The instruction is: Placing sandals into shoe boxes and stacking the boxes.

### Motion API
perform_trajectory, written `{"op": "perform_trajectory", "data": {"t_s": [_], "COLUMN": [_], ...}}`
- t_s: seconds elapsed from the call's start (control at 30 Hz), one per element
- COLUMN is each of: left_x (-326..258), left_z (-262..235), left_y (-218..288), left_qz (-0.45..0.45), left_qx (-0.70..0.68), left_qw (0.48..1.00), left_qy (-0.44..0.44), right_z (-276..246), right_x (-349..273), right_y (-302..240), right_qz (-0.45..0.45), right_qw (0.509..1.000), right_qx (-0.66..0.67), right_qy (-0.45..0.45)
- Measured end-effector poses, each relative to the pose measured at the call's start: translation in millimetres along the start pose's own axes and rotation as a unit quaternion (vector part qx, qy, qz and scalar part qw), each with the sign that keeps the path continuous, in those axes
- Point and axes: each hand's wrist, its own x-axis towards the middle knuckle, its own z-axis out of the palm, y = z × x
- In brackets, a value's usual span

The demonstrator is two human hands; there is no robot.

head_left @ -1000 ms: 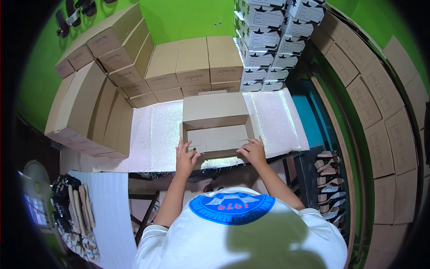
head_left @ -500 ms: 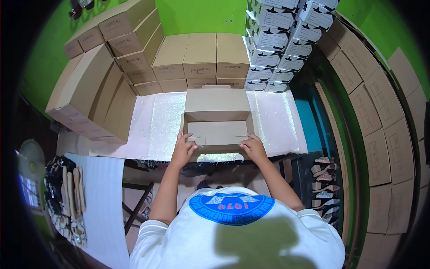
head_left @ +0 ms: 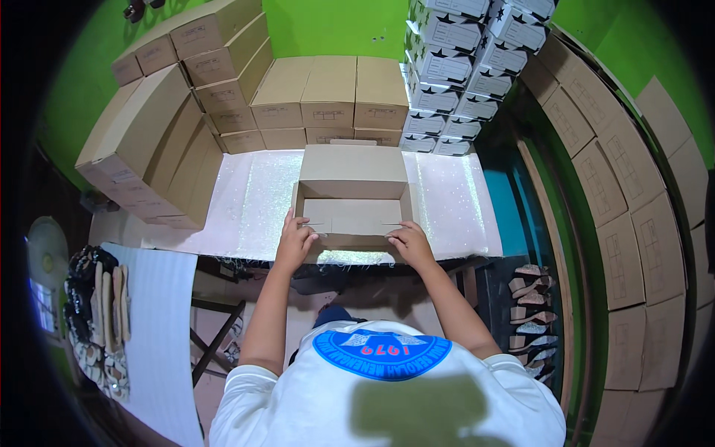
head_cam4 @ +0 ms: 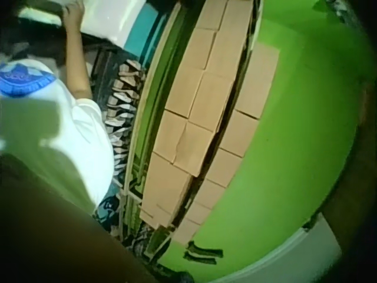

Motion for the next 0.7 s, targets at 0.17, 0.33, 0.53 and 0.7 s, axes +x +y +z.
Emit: {"op": "perform_trajectory", "data": {"t_s": [0.17, 0.33, 0.53, 0.7], "left_x": [0.6, -1.7, -29.0, -88.7], "left_z": [2.5, 0.0, -25.2, -42.5], "left_y": [-1.2, -3.1, 1.0, -9.9], "left_qz": [0.010, 0.021, 0.030, -0.016], "left_qx": [0.000, 0.015, 0.161, 0.134], "left_qw": [1.000, 0.999, 0.985, 0.987], "left_qy": [0.009, 0.023, -0.061, -0.088], "right_z": [5.9, 1.9, -5.7, 30.5], "right_x": [0.6, -0.6, -12.7, -58.9], "right_y": [5.5, -7.1, -64.1, -109.9], "right_qz": [0.034, 0.072, 0.048, 0.120], "right_qw": [0.999, 0.994, 0.951, 0.956], "right_qx": [-0.012, -0.079, -0.306, -0.268], "right_qy": [0.021, -0.011, 0.020, 0.012]}}
